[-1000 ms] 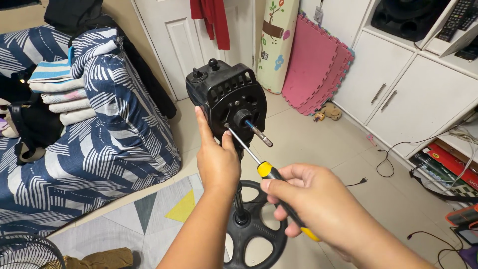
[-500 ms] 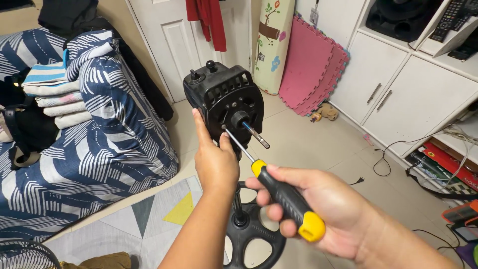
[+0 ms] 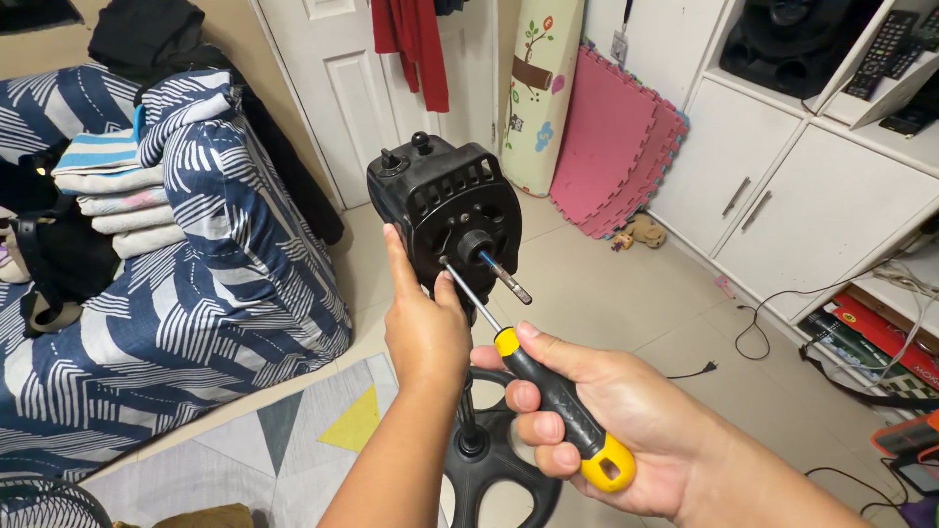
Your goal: The person uses a screwdriver to tighten screws on the motor housing of a standing electric fan. They then pick up the fan cage and align it with the motor assembly, preparing to secure it in place.
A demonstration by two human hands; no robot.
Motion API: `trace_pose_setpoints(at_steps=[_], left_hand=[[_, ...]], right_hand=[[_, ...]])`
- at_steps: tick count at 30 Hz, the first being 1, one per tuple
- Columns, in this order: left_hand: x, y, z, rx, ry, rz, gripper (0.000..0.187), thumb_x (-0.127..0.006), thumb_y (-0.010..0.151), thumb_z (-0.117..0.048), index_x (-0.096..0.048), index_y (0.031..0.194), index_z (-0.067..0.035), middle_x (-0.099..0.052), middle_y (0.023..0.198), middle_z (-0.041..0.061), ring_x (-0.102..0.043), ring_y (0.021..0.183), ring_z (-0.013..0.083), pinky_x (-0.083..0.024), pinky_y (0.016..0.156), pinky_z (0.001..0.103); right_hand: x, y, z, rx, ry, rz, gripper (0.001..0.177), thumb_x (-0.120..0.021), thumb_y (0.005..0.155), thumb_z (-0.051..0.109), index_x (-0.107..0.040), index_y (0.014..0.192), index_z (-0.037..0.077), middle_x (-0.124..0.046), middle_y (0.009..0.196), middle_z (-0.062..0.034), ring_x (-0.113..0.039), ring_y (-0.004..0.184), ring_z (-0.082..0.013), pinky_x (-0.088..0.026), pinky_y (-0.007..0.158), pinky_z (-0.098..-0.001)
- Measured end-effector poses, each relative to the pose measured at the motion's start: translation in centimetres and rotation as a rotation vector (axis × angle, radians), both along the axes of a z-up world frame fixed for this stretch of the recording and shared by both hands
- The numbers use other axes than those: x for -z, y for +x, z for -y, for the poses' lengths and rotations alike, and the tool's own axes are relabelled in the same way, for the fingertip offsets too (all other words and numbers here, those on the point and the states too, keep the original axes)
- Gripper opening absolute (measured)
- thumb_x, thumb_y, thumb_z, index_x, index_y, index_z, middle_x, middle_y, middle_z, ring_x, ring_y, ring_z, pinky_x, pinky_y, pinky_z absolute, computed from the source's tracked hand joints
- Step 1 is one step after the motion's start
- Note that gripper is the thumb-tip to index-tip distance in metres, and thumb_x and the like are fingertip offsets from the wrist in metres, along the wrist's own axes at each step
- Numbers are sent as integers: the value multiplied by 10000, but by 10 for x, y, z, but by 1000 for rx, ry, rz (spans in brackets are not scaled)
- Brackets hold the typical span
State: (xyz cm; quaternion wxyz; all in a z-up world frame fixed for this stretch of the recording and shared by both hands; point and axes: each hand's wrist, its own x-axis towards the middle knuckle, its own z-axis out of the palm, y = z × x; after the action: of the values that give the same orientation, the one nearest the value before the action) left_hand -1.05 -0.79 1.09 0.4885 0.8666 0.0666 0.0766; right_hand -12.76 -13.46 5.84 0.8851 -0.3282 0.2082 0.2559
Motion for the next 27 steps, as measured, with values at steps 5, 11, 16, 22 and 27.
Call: trace_pose_setpoints(at_steps=[5, 11, 16, 22, 27], left_hand=[[-2, -1, 1, -4, 8, -15, 853, -609, 936, -228, -117, 1616, -380, -748, 1007, 211, -727, 899, 398, -541, 818, 493], [-2, -1, -5, 37, 91, -42, 881, -616, 946, -260, -63, 1626, -345, -737, 1059, 217, -714, 943, 409, -535, 849, 499], [-9, -7, -16, 48, 111, -45, 973, -656, 897, -246, -3, 1618, -280, -657, 1254, 215, -675, 1057, 411, -510, 916, 493], [3, -45, -67, -26, 113, -140, 899, -656, 903, -258, -117, 1623, -270, -647, 1295, 213, -644, 1163, 389, -487, 994, 468], [14, -87, -147, -153, 77, -113, 805, -690, 874, -264, -279, 1565, -228, -618, 1333, 198, -601, 1218, 379, -475, 1001, 456]], right_hand=[[-7, 1, -1, -24, -39, -5, 474, -511, 973, 382, -627, 1228, 0, -530, 695, -29, -489, 507, -108, -404, 377, -247], [-15, -2, 0, -26, -232, -31, 485, -519, 998, 396, -660, 1227, -8, -556, 718, -32, -507, 530, -111, -419, 393, -242], [-12, -11, 1, -68, -289, 40, 461, -524, 1016, 376, -641, 1233, -14, -595, 767, -46, -540, 576, -126, -453, 426, -263], [0, -17, -32, -220, -255, 262, 402, -458, 1026, 302, -624, 1225, -5, -659, 833, -69, -613, 633, -152, -544, 491, -313], [4, -19, -102, -289, -414, 176, 359, -443, 978, 265, -637, 1124, 1, -669, 834, -91, -612, 632, -168, -547, 527, -329]])
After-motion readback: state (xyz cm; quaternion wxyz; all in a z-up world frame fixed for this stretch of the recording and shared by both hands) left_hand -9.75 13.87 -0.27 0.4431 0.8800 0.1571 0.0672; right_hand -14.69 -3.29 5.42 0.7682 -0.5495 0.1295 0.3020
